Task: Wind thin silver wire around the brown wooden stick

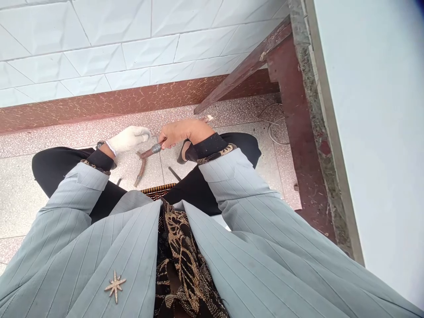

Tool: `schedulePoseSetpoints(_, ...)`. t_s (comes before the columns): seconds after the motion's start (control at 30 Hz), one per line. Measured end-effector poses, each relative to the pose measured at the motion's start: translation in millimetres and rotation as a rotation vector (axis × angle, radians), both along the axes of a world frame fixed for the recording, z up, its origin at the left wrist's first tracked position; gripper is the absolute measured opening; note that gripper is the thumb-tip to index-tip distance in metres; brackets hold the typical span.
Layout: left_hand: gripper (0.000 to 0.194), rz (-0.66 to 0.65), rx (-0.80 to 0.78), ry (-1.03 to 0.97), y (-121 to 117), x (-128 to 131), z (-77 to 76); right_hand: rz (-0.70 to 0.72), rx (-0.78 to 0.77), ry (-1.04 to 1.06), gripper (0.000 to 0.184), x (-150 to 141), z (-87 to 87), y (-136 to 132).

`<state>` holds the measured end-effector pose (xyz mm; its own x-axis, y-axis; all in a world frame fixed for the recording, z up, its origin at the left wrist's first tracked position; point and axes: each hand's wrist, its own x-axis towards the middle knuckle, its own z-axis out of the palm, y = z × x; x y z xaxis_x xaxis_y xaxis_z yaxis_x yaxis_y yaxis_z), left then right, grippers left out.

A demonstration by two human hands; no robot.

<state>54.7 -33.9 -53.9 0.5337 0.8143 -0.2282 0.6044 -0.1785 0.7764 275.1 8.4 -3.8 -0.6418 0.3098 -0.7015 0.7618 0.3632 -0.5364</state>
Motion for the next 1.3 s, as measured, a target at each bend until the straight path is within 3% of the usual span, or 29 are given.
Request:
schedulePoseSetpoints(0.13, 0.022, 0.031, -0.036, -0.077, 0.8, -1.1, -6.4, 0.064, -0.091, 0.127, 0.017, 4.6, -1.8, 3.7)
schedulePoseSetpoints(0.23, 0.022, 0.086, -0.137, -0.223, 0.0, -2.7, -12.9, 0.019, -0.140, 0.271, 0.012, 14.5, 4.2, 8.8)
schedulePoseSetpoints(0.3, 0.026, 0.131, -0.237, -0.343, -1.7, -2.5, -14.9, -0.119, -0.107, 0.388, 0.012, 21.9, 10.4, 11.4)
schedulePoseSetpoints(0.47, 0.037, 0.160, -0.373, -0.528, -8.0, 4.4, -5.2, -0.722, 0.111, 0.701, 0.022, 28.0, 12.2, 16.3)
schedulePoseSetpoints(0.57, 0.031, 0.155, -0.392, -0.479, -11.3, 11.5, 4.9, -0.826, 0.225, 0.604, 0.031, 23.0, 2.4, 21.2)
schedulePoseSetpoints(0.67, 0.018, 0.139, -0.365, -0.436, -13.4, 16.4, 12.0, -0.773, 0.364, 0.429, 0.030, 18.6, -6.1, 25.0)
schedulePoseSetpoints(0.8, 0.013, 0.119, -0.291, -0.392, -13.9, 15.4, 14.3, -0.580, 0.537, 0.228, 0.020, 17.2, -10.3, 25.6)
schedulePoseSetpoints(1.0, 0.010, 0.122, -0.229, -0.309, -10.3, 7.7, 8.8, -0.289, 0.539, 0.030, 0.017, 8.2, -19.7, 18.9)
schedulePoseSetpoints(1.13, 0.013, 0.114, -0.195, -0.262, -4.8, -1.2, 4.7, -0.063, 0.400, -0.011, 0.012, -3.6, -25.8, 8.7)
schedulePoseSetpoints(1.3, 0.020, 0.108, -0.214, -0.275, 0.2, -12.5, -0.4, 0.092, -0.109, 0.201, 0.009, 2.4, -17.0, 4.3)
